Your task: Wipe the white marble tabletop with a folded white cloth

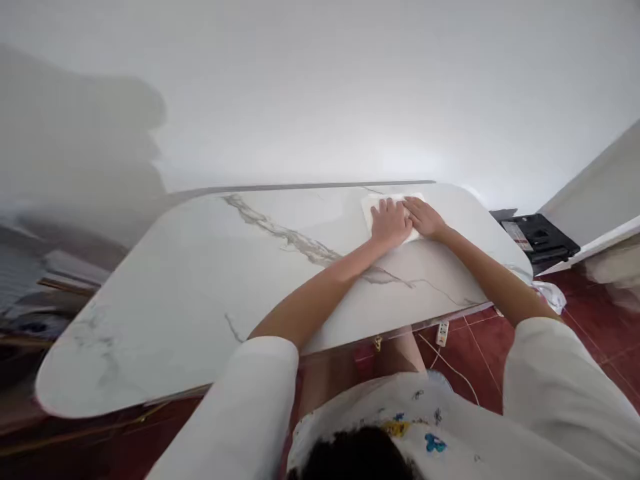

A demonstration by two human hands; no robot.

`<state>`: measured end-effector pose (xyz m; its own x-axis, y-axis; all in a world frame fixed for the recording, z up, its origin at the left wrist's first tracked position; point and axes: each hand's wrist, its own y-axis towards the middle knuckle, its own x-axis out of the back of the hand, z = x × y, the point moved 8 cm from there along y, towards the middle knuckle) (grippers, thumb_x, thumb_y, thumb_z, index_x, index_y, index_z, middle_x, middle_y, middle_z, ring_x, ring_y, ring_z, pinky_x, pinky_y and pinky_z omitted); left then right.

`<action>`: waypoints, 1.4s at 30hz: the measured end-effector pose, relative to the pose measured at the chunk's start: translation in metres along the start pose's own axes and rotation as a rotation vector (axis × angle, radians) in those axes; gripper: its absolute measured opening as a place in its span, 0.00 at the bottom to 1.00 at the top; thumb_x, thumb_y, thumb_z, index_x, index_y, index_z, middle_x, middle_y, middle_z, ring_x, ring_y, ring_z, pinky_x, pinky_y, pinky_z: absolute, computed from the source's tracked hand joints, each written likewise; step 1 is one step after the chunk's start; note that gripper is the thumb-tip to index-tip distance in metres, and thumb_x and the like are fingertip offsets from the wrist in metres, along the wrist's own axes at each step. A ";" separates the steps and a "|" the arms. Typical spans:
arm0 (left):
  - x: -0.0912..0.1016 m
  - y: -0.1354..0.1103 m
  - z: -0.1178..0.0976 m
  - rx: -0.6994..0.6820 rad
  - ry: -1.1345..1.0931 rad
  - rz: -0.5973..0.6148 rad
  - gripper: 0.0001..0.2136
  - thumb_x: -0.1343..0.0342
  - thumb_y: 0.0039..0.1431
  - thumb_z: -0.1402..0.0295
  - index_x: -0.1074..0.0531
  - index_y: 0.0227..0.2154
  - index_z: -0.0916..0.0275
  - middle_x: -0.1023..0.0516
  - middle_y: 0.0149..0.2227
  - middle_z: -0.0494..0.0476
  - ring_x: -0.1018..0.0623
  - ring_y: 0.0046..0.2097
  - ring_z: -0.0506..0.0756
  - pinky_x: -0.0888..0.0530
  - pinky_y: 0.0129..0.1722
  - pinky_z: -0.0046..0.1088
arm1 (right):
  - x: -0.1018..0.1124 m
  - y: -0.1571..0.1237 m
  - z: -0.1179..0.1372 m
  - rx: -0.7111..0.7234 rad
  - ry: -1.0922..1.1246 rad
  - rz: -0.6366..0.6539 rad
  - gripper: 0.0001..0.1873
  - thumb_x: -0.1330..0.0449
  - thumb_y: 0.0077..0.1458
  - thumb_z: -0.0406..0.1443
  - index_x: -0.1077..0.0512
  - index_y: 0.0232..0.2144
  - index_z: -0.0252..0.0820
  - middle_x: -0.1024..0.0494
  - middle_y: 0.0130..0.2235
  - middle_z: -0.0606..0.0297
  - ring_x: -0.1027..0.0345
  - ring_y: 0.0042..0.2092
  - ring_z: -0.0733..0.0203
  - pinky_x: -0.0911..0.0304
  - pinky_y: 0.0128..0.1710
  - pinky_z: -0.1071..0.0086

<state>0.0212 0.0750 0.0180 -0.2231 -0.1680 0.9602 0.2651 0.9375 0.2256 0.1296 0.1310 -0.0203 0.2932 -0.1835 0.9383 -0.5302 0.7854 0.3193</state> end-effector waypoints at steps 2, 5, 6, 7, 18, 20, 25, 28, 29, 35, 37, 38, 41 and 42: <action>-0.002 0.010 0.006 0.011 0.006 0.002 0.25 0.63 0.68 0.63 0.39 0.63 0.67 0.40 0.67 0.69 0.42 0.67 0.67 0.41 0.62 0.50 | -0.002 0.014 -0.005 -0.009 0.000 -0.002 0.31 0.59 0.68 0.46 0.37 0.64 0.36 0.38 0.67 0.51 0.48 0.69 0.44 0.50 0.68 0.45; -0.004 0.025 0.015 0.029 0.008 -0.003 0.25 0.63 0.68 0.63 0.39 0.63 0.67 0.40 0.67 0.68 0.42 0.67 0.67 0.41 0.62 0.49 | -0.005 0.033 -0.011 -0.027 0.004 0.007 0.30 0.59 0.68 0.45 0.37 0.64 0.38 0.38 0.67 0.53 0.48 0.69 0.45 0.50 0.68 0.45; -0.005 0.030 0.018 0.036 0.007 -0.008 0.25 0.63 0.68 0.63 0.38 0.63 0.66 0.40 0.67 0.68 0.41 0.67 0.67 0.41 0.62 0.49 | -0.006 0.038 -0.012 -0.032 0.007 0.011 0.30 0.59 0.68 0.45 0.37 0.64 0.39 0.38 0.67 0.54 0.48 0.69 0.46 0.50 0.68 0.45; -0.005 0.034 0.021 0.043 0.006 -0.014 0.25 0.63 0.67 0.63 0.38 0.62 0.66 0.39 0.67 0.68 0.41 0.67 0.67 0.40 0.62 0.49 | -0.007 0.043 -0.013 -0.035 0.011 0.015 0.29 0.59 0.68 0.44 0.37 0.65 0.40 0.37 0.67 0.55 0.48 0.69 0.46 0.51 0.69 0.46; -0.017 0.067 0.032 0.089 0.009 -0.012 0.26 0.64 0.68 0.63 0.39 0.63 0.68 0.42 0.68 0.69 0.43 0.68 0.67 0.42 0.63 0.50 | -0.009 0.068 -0.027 -0.045 0.019 0.107 0.29 0.59 0.67 0.40 0.41 0.66 0.42 0.42 0.70 0.59 0.51 0.70 0.49 0.51 0.69 0.48; -0.018 0.072 0.029 0.087 0.011 -0.016 0.26 0.64 0.68 0.63 0.39 0.63 0.68 0.41 0.68 0.69 0.43 0.68 0.68 0.43 0.64 0.51 | -0.009 0.070 -0.035 -0.037 0.029 0.095 0.28 0.59 0.67 0.41 0.41 0.66 0.44 0.41 0.69 0.60 0.51 0.70 0.49 0.51 0.69 0.48; -0.021 0.083 0.017 0.063 0.006 -0.032 0.26 0.63 0.67 0.63 0.38 0.63 0.69 0.40 0.67 0.70 0.41 0.67 0.68 0.41 0.63 0.51 | -0.006 0.063 -0.051 -0.076 0.022 0.091 0.29 0.59 0.67 0.41 0.41 0.66 0.43 0.41 0.69 0.60 0.51 0.70 0.49 0.51 0.70 0.48; -0.025 0.086 0.008 0.036 -0.004 -0.033 0.26 0.62 0.67 0.63 0.38 0.63 0.68 0.39 0.67 0.69 0.42 0.67 0.68 0.42 0.63 0.51 | 0.000 0.053 -0.055 -0.105 -0.001 0.089 0.29 0.59 0.67 0.40 0.41 0.67 0.41 0.42 0.70 0.59 0.52 0.71 0.50 0.53 0.70 0.49; -0.026 0.085 0.005 0.028 -0.007 -0.032 0.26 0.62 0.67 0.63 0.38 0.63 0.68 0.40 0.67 0.69 0.42 0.67 0.68 0.42 0.64 0.51 | 0.002 0.049 -0.055 -0.112 -0.010 0.093 0.30 0.60 0.67 0.40 0.41 0.67 0.40 0.42 0.70 0.58 0.53 0.71 0.50 0.53 0.70 0.50; -0.025 0.067 -0.013 -0.011 -0.019 -0.024 0.26 0.63 0.67 0.63 0.39 0.64 0.68 0.40 0.67 0.69 0.42 0.67 0.68 0.42 0.64 0.50 | 0.009 0.022 -0.051 -0.128 -0.013 0.080 0.30 0.60 0.67 0.41 0.40 0.66 0.39 0.42 0.69 0.57 0.52 0.71 0.48 0.53 0.70 0.48; -0.022 0.056 -0.019 -0.018 -0.016 -0.014 0.26 0.62 0.67 0.63 0.39 0.64 0.68 0.40 0.68 0.69 0.42 0.68 0.68 0.42 0.64 0.50 | 0.012 0.011 -0.047 -0.118 -0.004 0.057 0.30 0.60 0.67 0.42 0.39 0.66 0.40 0.40 0.69 0.57 0.51 0.70 0.48 0.53 0.70 0.47; -0.021 0.050 -0.022 -0.020 -0.014 -0.005 0.26 0.62 0.67 0.63 0.39 0.64 0.69 0.41 0.68 0.69 0.42 0.68 0.68 0.42 0.64 0.50 | 0.013 0.006 -0.044 -0.111 0.001 0.048 0.30 0.60 0.67 0.42 0.39 0.66 0.41 0.39 0.68 0.57 0.51 0.70 0.47 0.52 0.70 0.46; -0.017 0.029 -0.029 -0.019 -0.001 0.018 0.27 0.63 0.68 0.63 0.41 0.66 0.69 0.43 0.69 0.69 0.44 0.69 0.68 0.43 0.65 0.51 | 0.016 -0.011 -0.032 -0.095 0.014 0.023 0.30 0.60 0.67 0.44 0.39 0.66 0.43 0.38 0.68 0.58 0.50 0.70 0.47 0.51 0.69 0.45; -0.015 0.023 -0.031 -0.018 0.003 0.023 0.27 0.63 0.68 0.63 0.42 0.66 0.69 0.43 0.69 0.69 0.44 0.69 0.68 0.43 0.65 0.51 | 0.017 -0.017 -0.027 -0.090 0.016 0.018 0.30 0.60 0.67 0.44 0.39 0.66 0.43 0.38 0.68 0.58 0.50 0.70 0.46 0.50 0.69 0.45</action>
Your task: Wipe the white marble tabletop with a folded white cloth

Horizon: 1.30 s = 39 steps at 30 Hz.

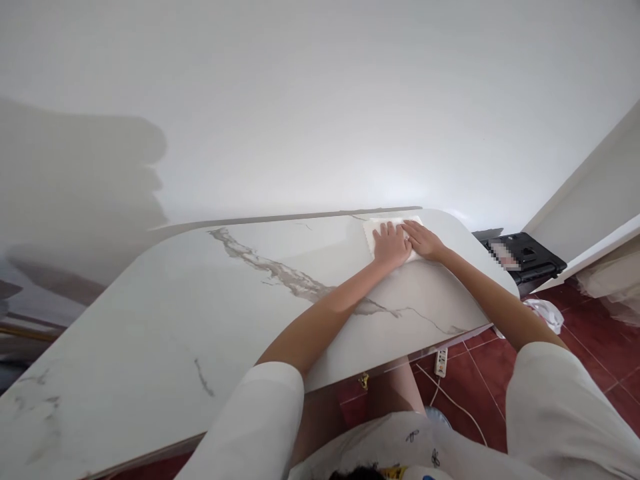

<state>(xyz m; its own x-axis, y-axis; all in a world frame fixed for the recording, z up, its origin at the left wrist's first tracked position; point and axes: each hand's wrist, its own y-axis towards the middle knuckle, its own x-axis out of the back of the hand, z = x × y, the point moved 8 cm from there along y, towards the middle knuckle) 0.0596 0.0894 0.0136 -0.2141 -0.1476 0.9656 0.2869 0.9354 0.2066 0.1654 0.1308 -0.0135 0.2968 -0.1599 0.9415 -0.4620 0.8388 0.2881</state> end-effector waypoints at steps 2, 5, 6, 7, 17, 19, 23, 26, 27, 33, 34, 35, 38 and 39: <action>0.002 -0.013 -0.003 0.001 0.004 0.006 0.27 0.63 0.68 0.63 0.42 0.66 0.69 0.44 0.69 0.69 0.44 0.69 0.68 0.43 0.65 0.51 | 0.002 -0.012 0.008 -0.001 -0.004 0.000 0.30 0.60 0.68 0.44 0.40 0.66 0.42 0.39 0.68 0.57 0.50 0.70 0.47 0.51 0.69 0.45; 0.005 -0.031 -0.007 -0.003 0.008 0.013 0.27 0.64 0.68 0.63 0.43 0.67 0.70 0.44 0.70 0.69 0.45 0.70 0.68 0.43 0.65 0.51 | 0.003 -0.028 0.018 -0.018 -0.028 0.019 0.31 0.61 0.67 0.44 0.40 0.66 0.39 0.41 0.69 0.55 0.51 0.70 0.47 0.51 0.70 0.48; 0.006 -0.037 -0.008 -0.007 0.009 0.015 0.28 0.64 0.68 0.63 0.43 0.67 0.70 0.44 0.69 0.69 0.45 0.70 0.68 0.43 0.65 0.51 | 0.004 -0.032 0.022 -0.019 -0.036 0.025 0.31 0.61 0.67 0.43 0.40 0.66 0.37 0.41 0.69 0.53 0.51 0.70 0.47 0.51 0.70 0.48; 0.007 -0.042 -0.010 -0.013 0.010 0.017 0.28 0.64 0.68 0.63 0.43 0.67 0.70 0.44 0.69 0.69 0.45 0.70 0.68 0.43 0.65 0.51 | 0.004 -0.037 0.026 -0.017 -0.041 0.029 0.31 0.61 0.67 0.43 0.40 0.66 0.35 0.41 0.69 0.52 0.51 0.70 0.47 0.51 0.70 0.48; 0.014 -0.086 -0.021 -0.018 0.018 0.016 0.28 0.63 0.68 0.62 0.43 0.67 0.71 0.44 0.69 0.71 0.44 0.69 0.69 0.43 0.65 0.52 | 0.014 -0.076 0.056 0.025 -0.050 -0.008 0.31 0.61 0.68 0.46 0.38 0.66 0.39 0.38 0.68 0.54 0.48 0.69 0.47 0.47 0.68 0.47; 0.015 -0.096 -0.023 -0.015 0.021 0.033 0.28 0.63 0.68 0.62 0.44 0.67 0.71 0.45 0.70 0.71 0.45 0.70 0.70 0.43 0.65 0.53 | 0.014 -0.085 0.062 0.034 -0.052 -0.006 0.31 0.61 0.68 0.45 0.39 0.66 0.38 0.39 0.68 0.53 0.49 0.69 0.46 0.48 0.68 0.46; 0.018 -0.116 -0.028 -0.012 0.021 0.060 0.29 0.63 0.68 0.63 0.45 0.68 0.72 0.46 0.70 0.72 0.45 0.70 0.71 0.43 0.65 0.55 | 0.017 -0.101 0.076 0.061 -0.053 -0.002 0.31 0.60 0.68 0.43 0.39 0.66 0.37 0.40 0.69 0.53 0.49 0.70 0.46 0.48 0.68 0.46; 0.022 -0.127 -0.032 -0.008 0.015 0.043 0.28 0.63 0.68 0.63 0.45 0.68 0.71 0.45 0.70 0.72 0.45 0.70 0.71 0.43 0.65 0.55 | 0.020 -0.110 0.083 0.065 -0.053 -0.014 0.29 0.59 0.68 0.42 0.40 0.66 0.40 0.39 0.68 0.56 0.49 0.70 0.47 0.48 0.68 0.46; 0.022 -0.131 -0.033 -0.004 0.013 0.038 0.28 0.63 0.68 0.63 0.45 0.67 0.71 0.45 0.70 0.71 0.45 0.70 0.70 0.43 0.65 0.54 | 0.021 -0.113 0.085 0.066 -0.054 -0.016 0.29 0.59 0.68 0.42 0.40 0.67 0.42 0.39 0.68 0.57 0.49 0.70 0.48 0.48 0.68 0.46; 0.022 -0.151 -0.040 0.012 0.007 0.033 0.29 0.64 0.69 0.62 0.46 0.68 0.72 0.46 0.70 0.72 0.46 0.70 0.71 0.44 0.66 0.56 | 0.023 -0.130 0.095 0.079 -0.070 0.021 0.30 0.60 0.68 0.42 0.41 0.67 0.40 0.41 0.69 0.57 0.50 0.70 0.49 0.49 0.69 0.49; 0.023 -0.154 -0.042 0.012 0.003 0.034 0.29 0.64 0.69 0.62 0.46 0.68 0.72 0.46 0.70 0.72 0.46 0.70 0.71 0.44 0.66 0.56 | 0.024 -0.133 0.097 0.085 -0.072 0.025 0.30 0.60 0.68 0.42 0.41 0.67 0.39 0.42 0.69 0.57 0.51 0.70 0.49 0.49 0.70 0.49; 0.023 -0.157 -0.044 0.013 -0.001 0.036 0.29 0.63 0.69 0.62 0.46 0.68 0.72 0.46 0.70 0.72 0.46 0.70 0.71 0.44 0.66 0.56 | 0.025 -0.136 0.098 0.090 -0.074 0.027 0.30 0.60 0.68 0.42 0.42 0.67 0.39 0.42 0.69 0.57 0.51 0.70 0.49 0.49 0.70 0.49; 0.025 -0.165 -0.051 0.008 -0.014 0.045 0.28 0.62 0.69 0.62 0.46 0.68 0.71 0.46 0.70 0.72 0.47 0.71 0.71 0.44 0.66 0.56 | 0.028 -0.148 0.099 0.096 -0.077 0.038 0.30 0.60 0.68 0.42 0.43 0.68 0.41 0.42 0.70 0.59 0.51 0.70 0.50 0.49 0.70 0.49; 0.025 -0.167 -0.053 0.004 -0.017 0.049 0.28 0.61 0.69 0.62 0.46 0.68 0.71 0.46 0.70 0.72 0.47 0.71 0.71 0.44 0.66 0.56 | 0.029 -0.151 0.099 0.094 -0.078 0.041 0.30 0.60 0.68 0.43 0.43 0.68 0.42 0.42 0.70 0.60 0.51 0.71 0.51 0.49 0.70 0.50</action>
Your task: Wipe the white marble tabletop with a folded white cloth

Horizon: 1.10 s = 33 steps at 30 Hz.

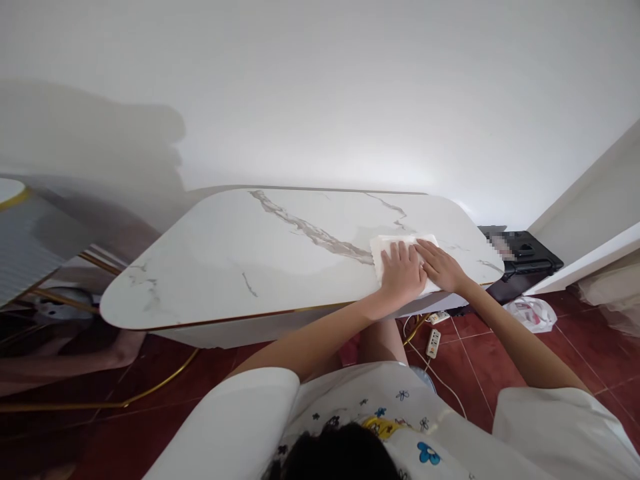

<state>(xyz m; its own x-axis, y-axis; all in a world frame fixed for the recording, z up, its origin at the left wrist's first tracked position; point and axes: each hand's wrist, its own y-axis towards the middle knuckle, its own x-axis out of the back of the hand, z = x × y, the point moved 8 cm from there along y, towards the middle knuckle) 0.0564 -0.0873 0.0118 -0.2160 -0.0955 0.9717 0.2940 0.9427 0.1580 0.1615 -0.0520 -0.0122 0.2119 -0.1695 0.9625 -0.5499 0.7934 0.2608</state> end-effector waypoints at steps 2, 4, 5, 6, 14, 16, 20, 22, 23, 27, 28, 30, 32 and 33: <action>-0.001 -0.002 -0.006 -0.015 -0.005 0.011 0.29 0.61 0.69 0.62 0.46 0.68 0.71 0.47 0.70 0.72 0.47 0.71 0.71 0.44 0.66 0.56 | 0.002 -0.007 -0.003 -0.006 0.003 0.001 0.30 0.60 0.68 0.43 0.44 0.68 0.43 0.42 0.70 0.60 0.51 0.71 0.51 0.50 0.70 0.50; -0.003 -0.001 -0.013 -0.033 -0.009 0.019 0.29 0.61 0.69 0.61 0.47 0.68 0.72 0.47 0.70 0.73 0.48 0.71 0.71 0.44 0.66 0.56 | 0.005 -0.012 -0.007 -0.009 0.013 -0.002 0.30 0.60 0.69 0.44 0.44 0.68 0.44 0.42 0.70 0.61 0.51 0.70 0.51 0.49 0.70 0.49; -0.004 0.000 -0.017 -0.043 -0.011 0.020 0.29 0.62 0.69 0.61 0.47 0.68 0.73 0.47 0.70 0.74 0.48 0.71 0.71 0.44 0.66 0.57 | 0.006 -0.014 -0.011 -0.010 0.019 -0.003 0.30 0.60 0.69 0.44 0.44 0.68 0.44 0.42 0.70 0.60 0.51 0.70 0.50 0.49 0.69 0.48; -0.005 0.002 -0.020 -0.052 -0.014 0.020 0.30 0.62 0.69 0.61 0.47 0.68 0.74 0.47 0.70 0.75 0.48 0.71 0.72 0.45 0.66 0.57 | 0.007 -0.016 -0.014 -0.011 0.025 -0.002 0.30 0.60 0.69 0.45 0.43 0.68 0.44 0.42 0.69 0.60 0.51 0.70 0.49 0.48 0.69 0.46; -0.009 0.031 -0.032 -0.064 -0.041 0.022 0.29 0.62 0.68 0.61 0.45 0.67 0.73 0.45 0.70 0.74 0.47 0.71 0.70 0.44 0.65 0.57 | 0.007 -0.008 -0.053 -0.004 0.044 -0.013 0.29 0.59 0.69 0.45 0.41 0.67 0.45 0.38 0.68 0.58 0.48 0.70 0.47 0.45 0.67 0.43; -0.009 0.042 -0.031 -0.060 -0.043 0.003 0.29 0.61 0.67 0.61 0.43 0.66 0.73 0.45 0.69 0.74 0.46 0.70 0.70 0.44 0.65 0.57 | 0.005 0.001 -0.061 -0.018 0.046 -0.013 0.29 0.59 0.68 0.45 0.41 0.67 0.46 0.38 0.68 0.58 0.48 0.69 0.48 0.46 0.67 0.44; -0.010 0.067 -0.020 -0.040 -0.052 -0.055 0.28 0.61 0.67 0.62 0.41 0.65 0.72 0.42 0.68 0.74 0.44 0.69 0.70 0.42 0.64 0.55 | 0.002 0.025 -0.075 -0.073 0.057 0.004 0.29 0.59 0.68 0.45 0.39 0.66 0.44 0.39 0.68 0.60 0.49 0.70 0.49 0.48 0.69 0.48; -0.011 0.078 -0.013 -0.034 -0.052 -0.077 0.27 0.62 0.67 0.62 0.39 0.64 0.72 0.41 0.67 0.74 0.43 0.68 0.69 0.42 0.64 0.55 | -0.001 0.038 -0.080 -0.097 0.067 0.012 0.29 0.59 0.67 0.44 0.38 0.65 0.42 0.39 0.69 0.59 0.49 0.70 0.49 0.49 0.69 0.49; -0.011 0.084 -0.009 -0.030 -0.051 -0.083 0.26 0.62 0.67 0.63 0.38 0.63 0.71 0.41 0.67 0.73 0.43 0.68 0.69 0.42 0.64 0.55 | -0.002 0.045 -0.082 -0.106 0.074 0.011 0.29 0.59 0.67 0.43 0.38 0.65 0.42 0.39 0.69 0.58 0.49 0.70 0.49 0.48 0.69 0.49; -0.010 0.105 0.008 -0.017 -0.056 -0.096 0.25 0.62 0.67 0.63 0.36 0.62 0.68 0.38 0.66 0.71 0.42 0.67 0.68 0.41 0.64 0.52 | -0.009 0.072 -0.092 -0.140 0.095 -0.003 0.28 0.58 0.66 0.41 0.38 0.65 0.45 0.39 0.68 0.62 0.49 0.70 0.51 0.47 0.68 0.49; -0.009 0.110 0.012 -0.013 -0.057 -0.096 0.24 0.62 0.67 0.63 0.36 0.61 0.68 0.38 0.65 0.71 0.41 0.67 0.67 0.41 0.64 0.52 | -0.012 0.079 -0.094 -0.147 0.094 -0.002 0.28 0.58 0.66 0.41 0.38 0.65 0.45 0.39 0.68 0.62 0.49 0.70 0.51 0.48 0.68 0.49; -0.009 0.120 0.022 0.000 -0.056 -0.091 0.24 0.62 0.67 0.63 0.37 0.61 0.68 0.38 0.66 0.70 0.41 0.67 0.67 0.42 0.64 0.51 | -0.017 0.094 -0.099 -0.155 0.086 0.005 0.28 0.58 0.66 0.41 0.39 0.65 0.45 0.39 0.69 0.62 0.49 0.70 0.51 0.48 0.69 0.50; -0.010 0.131 0.031 0.015 -0.050 -0.080 0.24 0.62 0.67 0.63 0.37 0.62 0.67 0.39 0.66 0.70 0.42 0.68 0.66 0.42 0.64 0.51 | -0.022 0.109 -0.102 -0.150 0.076 0.009 0.28 0.58 0.67 0.41 0.38 0.65 0.44 0.39 0.69 0.62 0.49 0.70 0.51 0.49 0.69 0.51; -0.011 0.136 0.036 0.020 -0.046 -0.078 0.24 0.62 0.67 0.63 0.37 0.62 0.67 0.39 0.67 0.69 0.42 0.68 0.66 0.42 0.64 0.51 | -0.024 0.117 -0.104 -0.144 0.074 0.007 0.28 0.58 0.67 0.41 0.39 0.65 0.45 0.39 0.69 0.62 0.49 0.70 0.51 0.49 0.69 0.51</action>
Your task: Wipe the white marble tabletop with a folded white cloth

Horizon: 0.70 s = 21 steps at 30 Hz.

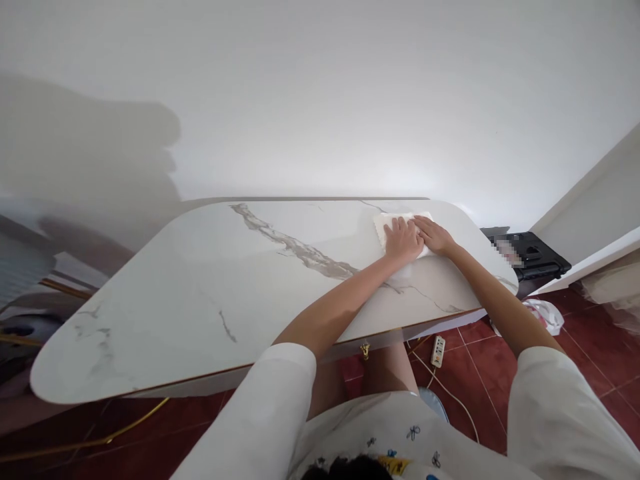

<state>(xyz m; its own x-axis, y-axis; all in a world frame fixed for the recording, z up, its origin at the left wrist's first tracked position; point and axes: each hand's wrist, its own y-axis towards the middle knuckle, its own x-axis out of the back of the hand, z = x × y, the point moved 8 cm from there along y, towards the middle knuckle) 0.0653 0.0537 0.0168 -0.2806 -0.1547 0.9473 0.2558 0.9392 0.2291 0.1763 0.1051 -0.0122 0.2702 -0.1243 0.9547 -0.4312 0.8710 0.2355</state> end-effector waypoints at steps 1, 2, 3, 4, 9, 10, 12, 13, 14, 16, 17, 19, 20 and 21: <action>-0.001 0.005 0.004 0.003 0.003 -0.001 0.24 0.62 0.67 0.63 0.37 0.62 0.67 0.39 0.67 0.69 0.42 0.68 0.66 0.42 0.64 0.51 | -0.002 0.007 0.000 0.003 -0.001 -0.003 0.28 0.58 0.67 0.41 0.39 0.65 0.45 0.39 0.69 0.63 0.49 0.70 0.51 0.49 0.69 0.51; -0.001 0.011 0.009 0.005 0.006 -0.004 0.24 0.62 0.67 0.64 0.37 0.61 0.67 0.39 0.66 0.69 0.42 0.68 0.66 0.42 0.64 0.50 | -0.003 0.014 -0.001 0.003 -0.001 -0.007 0.28 0.58 0.67 0.41 0.39 0.65 0.46 0.39 0.68 0.63 0.49 0.70 0.52 0.49 0.69 0.51; -0.002 0.016 0.013 0.003 0.008 -0.008 0.24 0.62 0.67 0.64 0.36 0.61 0.67 0.38 0.66 0.70 0.41 0.67 0.66 0.42 0.63 0.50 | -0.004 0.021 -0.001 0.000 0.000 -0.008 0.28 0.58 0.67 0.41 0.39 0.66 0.47 0.39 0.69 0.64 0.49 0.70 0.52 0.49 0.69 0.51; -0.002 0.021 0.017 0.001 0.011 -0.011 0.24 0.62 0.67 0.64 0.36 0.61 0.67 0.37 0.65 0.70 0.41 0.67 0.66 0.41 0.63 0.50 | -0.006 0.028 -0.001 -0.005 0.000 -0.006 0.28 0.58 0.67 0.41 0.39 0.66 0.47 0.39 0.69 0.64 0.49 0.70 0.52 0.48 0.69 0.50; -0.006 0.044 0.035 0.011 0.023 -0.028 0.22 0.62 0.68 0.64 0.35 0.59 0.66 0.35 0.63 0.69 0.39 0.65 0.66 0.40 0.62 0.49 | -0.012 0.055 -0.002 -0.025 -0.006 0.024 0.29 0.57 0.66 0.39 0.40 0.66 0.43 0.41 0.69 0.63 0.51 0.70 0.52 0.51 0.70 0.52; -0.007 0.048 0.038 0.016 0.025 -0.031 0.22 0.62 0.68 0.64 0.35 0.59 0.66 0.35 0.63 0.69 0.39 0.65 0.66 0.40 0.62 0.49 | -0.013 0.060 -0.002 -0.026 -0.004 0.025 0.29 0.57 0.66 0.39 0.39 0.66 0.44 0.41 0.69 0.63 0.51 0.70 0.52 0.51 0.70 0.52; -0.008 0.056 0.043 0.023 0.031 -0.033 0.22 0.62 0.68 0.64 0.35 0.59 0.66 0.36 0.64 0.68 0.39 0.66 0.66 0.40 0.62 0.48 | -0.014 0.069 -0.004 -0.031 0.002 0.025 0.28 0.57 0.66 0.39 0.39 0.66 0.45 0.41 0.69 0.64 0.51 0.70 0.53 0.51 0.70 0.52; -0.009 0.060 0.045 0.027 0.034 -0.033 0.22 0.62 0.68 0.64 0.35 0.59 0.66 0.36 0.64 0.68 0.40 0.66 0.66 0.40 0.62 0.48 | -0.014 0.073 -0.005 -0.035 0.005 0.026 0.28 0.57 0.66 0.39 0.39 0.66 0.45 0.41 0.69 0.65 0.51 0.70 0.53 0.51 0.70 0.53; -0.010 0.064 0.047 0.030 0.035 -0.034 0.22 0.62 0.68 0.64 0.36 0.59 0.66 0.36 0.64 0.68 0.40 0.66 0.66 0.41 0.62 0.49 | -0.014 0.077 -0.006 -0.039 0.009 0.029 0.29 0.57 0.66 0.39 0.39 0.66 0.45 0.41 0.69 0.65 0.51 0.70 0.52 0.51 0.70 0.53; -0.011 0.072 0.050 0.032 0.036 -0.032 0.22 0.63 0.68 0.64 0.36 0.59 0.66 0.37 0.64 0.69 0.40 0.66 0.66 0.41 0.62 0.49 | -0.015 0.085 -0.008 -0.041 0.014 0.040 0.29 0.58 0.66 0.39 0.40 0.66 0.44 0.42 0.70 0.63 0.51 0.70 0.52 0.51 0.70 0.53; -0.011 0.076 0.052 0.033 0.038 -0.026 0.22 0.63 0.68 0.64 0.36 0.59 0.66 0.37 0.65 0.69 0.40 0.66 0.66 0.41 0.62 0.49 | -0.015 0.088 -0.009 -0.039 0.016 0.049 0.29 0.58 0.66 0.39 0.40 0.67 0.43 0.42 0.70 0.62 0.51 0.70 0.52 0.52 0.70 0.53; -0.014 0.084 0.053 0.031 0.047 -0.006 0.22 0.63 0.68 0.64 0.36 0.60 0.66 0.38 0.65 0.69 0.41 0.66 0.67 0.41 0.62 0.50 | -0.017 0.094 -0.012 -0.031 0.017 0.064 0.29 0.58 0.66 0.39 0.41 0.67 0.41 0.43 0.70 0.60 0.52 0.71 0.52 0.53 0.70 0.52; -0.015 0.088 0.053 0.030 0.054 0.004 0.23 0.63 0.68 0.63 0.36 0.60 0.66 0.38 0.65 0.69 0.41 0.66 0.67 0.41 0.62 0.50 | -0.017 0.097 -0.015 -0.029 0.017 0.069 0.30 0.59 0.66 0.40 0.41 0.67 0.41 0.43 0.70 0.60 0.53 0.71 0.52 0.53 0.70 0.52; -0.017 0.093 0.053 0.026 0.060 0.013 0.23 0.63 0.68 0.63 0.37 0.60 0.66 0.38 0.65 0.69 0.41 0.66 0.67 0.41 0.62 0.50 | -0.018 0.099 -0.018 -0.030 0.016 0.071 0.30 0.59 0.66 0.40 0.41 0.67 0.40 0.43 0.70 0.59 0.53 0.71 0.51 0.54 0.70 0.51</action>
<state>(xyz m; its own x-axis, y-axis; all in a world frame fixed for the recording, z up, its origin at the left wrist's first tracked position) 0.0450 0.1595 0.0105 -0.2210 -0.1594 0.9622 0.2348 0.9488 0.2111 0.1446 0.2022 -0.0090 0.2541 -0.0545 0.9656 -0.4235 0.8913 0.1618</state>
